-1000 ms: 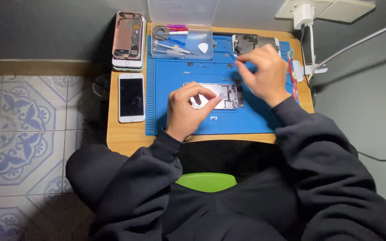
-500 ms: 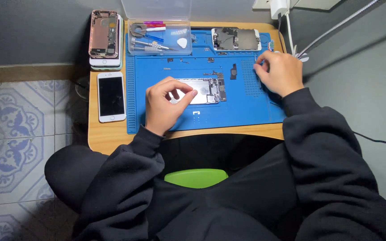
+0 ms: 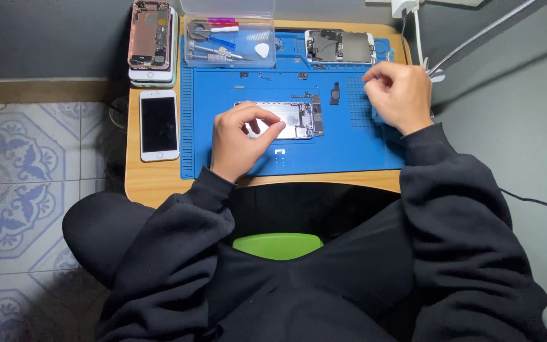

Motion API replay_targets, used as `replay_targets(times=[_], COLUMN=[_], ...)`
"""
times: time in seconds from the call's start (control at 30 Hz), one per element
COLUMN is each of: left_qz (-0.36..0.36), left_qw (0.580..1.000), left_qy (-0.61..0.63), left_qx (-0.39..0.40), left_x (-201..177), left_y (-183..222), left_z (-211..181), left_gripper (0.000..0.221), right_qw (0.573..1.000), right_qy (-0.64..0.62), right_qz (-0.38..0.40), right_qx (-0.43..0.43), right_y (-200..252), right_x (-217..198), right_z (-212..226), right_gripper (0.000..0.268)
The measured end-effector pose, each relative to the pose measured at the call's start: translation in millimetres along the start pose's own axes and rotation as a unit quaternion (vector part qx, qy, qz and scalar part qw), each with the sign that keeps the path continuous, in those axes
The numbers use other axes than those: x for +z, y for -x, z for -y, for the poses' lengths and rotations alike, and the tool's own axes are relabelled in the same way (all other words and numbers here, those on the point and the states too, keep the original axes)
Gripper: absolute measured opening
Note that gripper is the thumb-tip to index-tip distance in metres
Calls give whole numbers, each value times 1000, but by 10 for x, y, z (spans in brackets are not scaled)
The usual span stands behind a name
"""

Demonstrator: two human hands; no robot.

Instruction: The person is disassembling a smartphone, carefully removing internal components like the battery and logic board using precision tools.

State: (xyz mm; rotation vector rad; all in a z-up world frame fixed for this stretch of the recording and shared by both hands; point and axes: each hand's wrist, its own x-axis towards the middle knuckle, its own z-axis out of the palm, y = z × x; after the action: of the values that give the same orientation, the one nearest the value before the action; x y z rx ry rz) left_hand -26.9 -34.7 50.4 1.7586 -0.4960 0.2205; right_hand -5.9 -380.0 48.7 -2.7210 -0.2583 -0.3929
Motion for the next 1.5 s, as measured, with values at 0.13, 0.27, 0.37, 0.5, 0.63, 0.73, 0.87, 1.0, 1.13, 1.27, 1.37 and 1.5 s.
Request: replay_targets(times=[0.13,0.27,0.37,0.5,0.63,0.73,0.87,1.0,1.13,1.27,1.37,1.5], left_qz=[-3,-5,11,0,8,14,12,8,11,13,14,10], left_qw=[1000,1000,997,999,999,999,999,999,998,998,997,998], left_qy=[-5,-6,-65,-7,-4,-4,4,6,24,38,43,45], left_qx=[7,22,42,33,40,45,44,51,55,55,55,49], left_x=[8,25,36,87,128,132,146,154,153,160,171,196], left_y=[15,10,45,53,78,71,74,72,94,94,102,124], left_z=[7,13,-40,-9,-12,-21,-49,-84,-97,-85,-62,-12], left_gripper=[10,10,7,10,9,9,10,12,14,16,17,17], right_qw=[980,958,947,909,875,854,856,861,860,862,859,858], right_qy=[-164,-245,-275,-381,-460,-503,-506,-499,-501,-497,-504,-506], right_qz=[-92,-121,-133,-161,-150,-131,-106,-103,-98,-99,-87,-82], right_qx=[-63,-89,-100,-49,10,23,2,3,5,3,10,13], right_y=[-17,27,143,224,327,363,389,420,463,443,467,486], right_x=[-112,-161,-106,190,253,241,227,243,274,300,312,327], right_z=[230,569,811,883,983,1118,1250,1285,1312,1342,1375,1388], right_gripper=[17,20,13,11,22,30,30,27,29,29,29,29])
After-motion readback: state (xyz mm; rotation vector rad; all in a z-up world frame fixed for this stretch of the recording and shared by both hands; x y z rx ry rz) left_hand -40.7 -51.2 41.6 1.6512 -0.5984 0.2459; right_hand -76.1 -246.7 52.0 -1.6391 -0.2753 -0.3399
